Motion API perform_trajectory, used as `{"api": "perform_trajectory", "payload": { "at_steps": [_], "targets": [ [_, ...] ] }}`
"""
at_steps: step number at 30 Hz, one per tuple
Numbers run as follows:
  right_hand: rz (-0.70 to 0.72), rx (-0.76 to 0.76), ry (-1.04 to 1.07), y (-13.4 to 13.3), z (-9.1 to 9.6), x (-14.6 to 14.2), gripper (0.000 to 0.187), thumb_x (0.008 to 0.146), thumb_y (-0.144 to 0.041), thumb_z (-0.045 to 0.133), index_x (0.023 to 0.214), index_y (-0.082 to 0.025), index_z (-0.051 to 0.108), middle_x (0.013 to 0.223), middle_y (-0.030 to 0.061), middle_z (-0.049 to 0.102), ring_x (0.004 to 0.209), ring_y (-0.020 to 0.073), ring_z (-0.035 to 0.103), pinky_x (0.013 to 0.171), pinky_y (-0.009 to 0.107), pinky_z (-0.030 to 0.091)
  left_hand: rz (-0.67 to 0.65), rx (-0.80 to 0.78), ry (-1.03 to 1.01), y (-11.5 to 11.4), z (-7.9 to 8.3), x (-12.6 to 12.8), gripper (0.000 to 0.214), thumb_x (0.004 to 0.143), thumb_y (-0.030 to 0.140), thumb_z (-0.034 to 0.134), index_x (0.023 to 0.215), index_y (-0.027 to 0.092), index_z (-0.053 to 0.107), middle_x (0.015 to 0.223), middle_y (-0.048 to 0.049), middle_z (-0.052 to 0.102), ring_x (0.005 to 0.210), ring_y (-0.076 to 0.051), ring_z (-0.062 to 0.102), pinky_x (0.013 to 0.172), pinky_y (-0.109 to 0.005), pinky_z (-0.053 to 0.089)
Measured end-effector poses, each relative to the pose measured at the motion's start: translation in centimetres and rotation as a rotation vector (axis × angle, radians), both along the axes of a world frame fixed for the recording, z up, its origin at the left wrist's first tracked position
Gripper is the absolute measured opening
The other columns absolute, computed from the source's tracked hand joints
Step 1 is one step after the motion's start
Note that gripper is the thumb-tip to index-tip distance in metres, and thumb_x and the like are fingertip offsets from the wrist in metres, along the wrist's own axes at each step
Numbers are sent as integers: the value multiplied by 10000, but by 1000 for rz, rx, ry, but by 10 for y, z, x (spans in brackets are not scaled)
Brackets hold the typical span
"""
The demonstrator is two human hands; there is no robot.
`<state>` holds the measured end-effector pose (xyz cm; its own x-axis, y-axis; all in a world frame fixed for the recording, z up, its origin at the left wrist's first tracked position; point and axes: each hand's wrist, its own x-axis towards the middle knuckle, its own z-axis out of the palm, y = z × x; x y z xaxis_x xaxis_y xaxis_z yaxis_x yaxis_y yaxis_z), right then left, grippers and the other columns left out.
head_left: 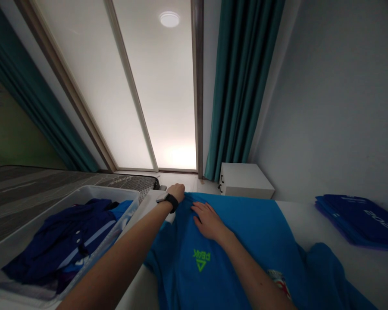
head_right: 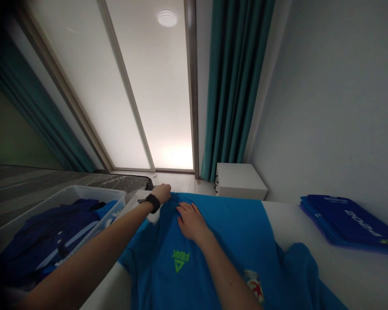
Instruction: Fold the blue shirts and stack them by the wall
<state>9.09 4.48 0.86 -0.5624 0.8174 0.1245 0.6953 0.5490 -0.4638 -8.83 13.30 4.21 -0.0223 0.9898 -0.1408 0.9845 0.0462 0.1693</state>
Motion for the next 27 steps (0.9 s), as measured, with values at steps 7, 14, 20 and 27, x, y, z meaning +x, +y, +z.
{"api": "perform_trajectory", "payload": {
  "at_steps": [7, 14, 20, 27],
  "targets": [
    [-7, 10, 3, -1, -2, -1, 476, 947, -247, 381, 1398, -162, 507, 1504, 76, 445, 1410, 201, 345, 1203, 409, 150, 108, 36, -216, 10, -3, -9, 232, 893, 308, 611, 953, 102, 699, 933, -136, 720, 959, -281, 678, 796, -325, 518],
    [-12, 9, 10, -1, -2, -1, 474, 946, -250, 377, 1396, -180, 505, 1509, 63, 438, 1414, 193, 335, 1201, 412, 152, 172, 153, -489, 11, -25, -4, 325, 863, 117, 484, 1121, 115, 681, 863, -60, 750, 702, -153, 678, 584, -226, 505],
    [-10, 11, 7, -2, 0, -1, 472, 950, -257, 367, 1394, -177, 507, 1507, 69, 442, 1414, 194, 335, 1201, 415, 153, 114, 204, -479, 10, -31, -2, 268, 884, 186, 533, 1050, 201, 743, 1025, -36, 754, 927, -187, 677, 810, -261, 502],
    [-9, 44, -27, -4, -3, -2, 472, 975, -273, 332, 1416, -197, 483, 1520, 60, 424, 1421, 176, 318, 1204, 398, 136, 97, 296, -248, -5, -37, -17, 274, 928, 265, 489, 1057, 235, 729, 1152, -85, 692, 1196, -278, 546, 1044, -443, 316]
  ]
}}
